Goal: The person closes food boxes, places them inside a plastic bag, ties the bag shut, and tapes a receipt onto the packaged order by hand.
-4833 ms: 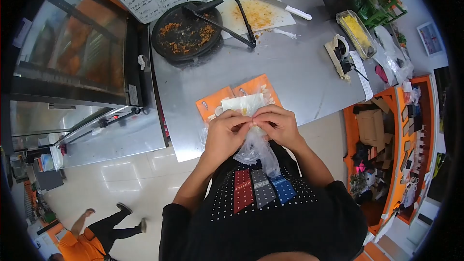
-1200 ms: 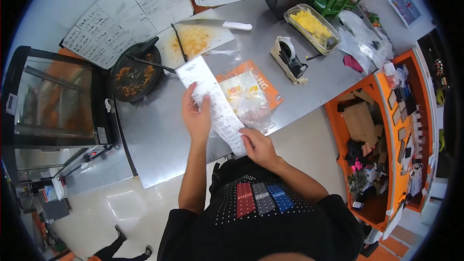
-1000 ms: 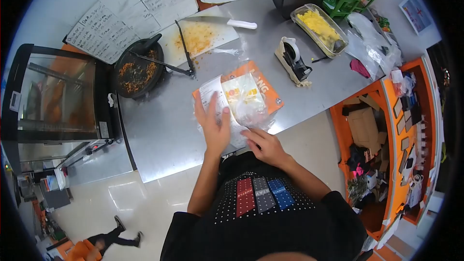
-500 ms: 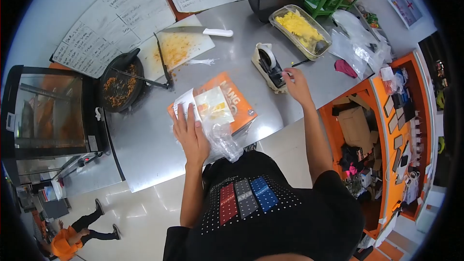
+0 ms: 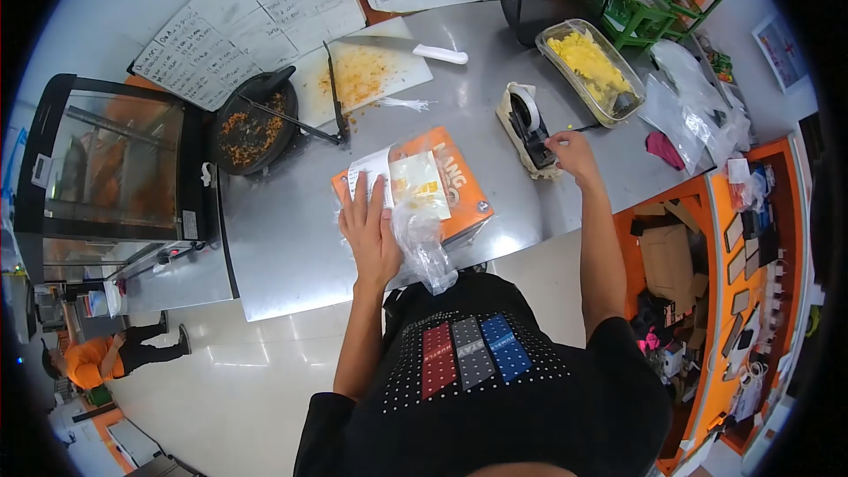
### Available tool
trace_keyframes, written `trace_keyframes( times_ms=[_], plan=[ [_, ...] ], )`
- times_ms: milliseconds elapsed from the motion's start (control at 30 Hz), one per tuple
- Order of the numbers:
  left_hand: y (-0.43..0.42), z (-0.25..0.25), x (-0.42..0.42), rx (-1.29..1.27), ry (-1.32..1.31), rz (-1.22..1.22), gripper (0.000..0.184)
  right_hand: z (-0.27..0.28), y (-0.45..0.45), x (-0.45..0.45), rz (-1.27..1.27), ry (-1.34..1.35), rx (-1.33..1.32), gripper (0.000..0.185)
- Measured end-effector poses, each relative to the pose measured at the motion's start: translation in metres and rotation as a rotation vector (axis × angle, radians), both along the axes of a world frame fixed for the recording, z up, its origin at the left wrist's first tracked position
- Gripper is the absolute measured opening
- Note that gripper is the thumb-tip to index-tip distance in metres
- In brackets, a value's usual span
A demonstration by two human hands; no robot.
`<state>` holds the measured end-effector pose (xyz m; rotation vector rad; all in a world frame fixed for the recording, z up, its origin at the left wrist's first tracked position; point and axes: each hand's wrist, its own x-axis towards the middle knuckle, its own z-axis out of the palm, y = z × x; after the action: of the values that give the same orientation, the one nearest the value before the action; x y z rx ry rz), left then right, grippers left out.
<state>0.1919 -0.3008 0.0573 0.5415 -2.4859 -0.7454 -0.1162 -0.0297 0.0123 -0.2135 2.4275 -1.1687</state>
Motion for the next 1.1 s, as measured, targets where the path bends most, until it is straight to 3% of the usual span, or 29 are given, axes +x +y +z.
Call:
trace_keyframes(
  times_ms=[100,200,333,467,567,667,733,800,900,967,1100],
  plan=[
    [0.000,0.001,0.000,0.003,-0.016,0.004,0.047,-0.005,-0.002,0.005,-0.181,-0.179,-0.333,0.022],
    [0.000,-0.001,0.001,0.017,-0.031,0.015,0.047,0.009,0.001,0.024,-0.212,-0.145,-0.606,0.015],
    [0.000,-0.001,-0.001,0.020,-0.003,0.005,0.048,-0.037,0.022,0.045,-0.236,-0.106,-0.872,0.006],
    [0.000,-0.002,-0.002,0.016,0.011,0.006,0.048,-0.062,0.029,0.048,-0.138,0.048,-0.820,0.007],
    [0.000,-0.001,-0.002,0.005,0.008,0.009,0.048,-0.061,0.037,0.034,-0.068,-0.057,-0.729,0.009],
    [0.000,0.001,-0.001,0.009,0.000,0.009,0.048,-0.058,0.047,0.012,0.094,0.063,-0.530,0.009],
    [-0.001,0.000,0.000,0.000,-0.013,0.026,0.048,-0.040,0.059,-0.004,0.369,0.347,-0.027,0.011],
    [0.002,0.001,0.003,-0.001,-0.023,0.036,0.047,-0.040,0.069,-0.015,0.430,0.728,0.223,0.012],
    [0.001,0.000,0.001,0.020,0.009,0.054,0.046,0.050,0.015,0.010,0.285,0.680,-0.039,0.009],
    [0.002,0.001,-0.001,0.024,-0.011,0.064,0.045,0.120,-0.043,0.052,0.333,0.492,-0.225,0.007],
    [0.001,0.000,-0.001,0.032,-0.001,0.057,0.046,0.144,-0.142,0.088,0.856,0.409,-0.294,0.013]
  ],
)
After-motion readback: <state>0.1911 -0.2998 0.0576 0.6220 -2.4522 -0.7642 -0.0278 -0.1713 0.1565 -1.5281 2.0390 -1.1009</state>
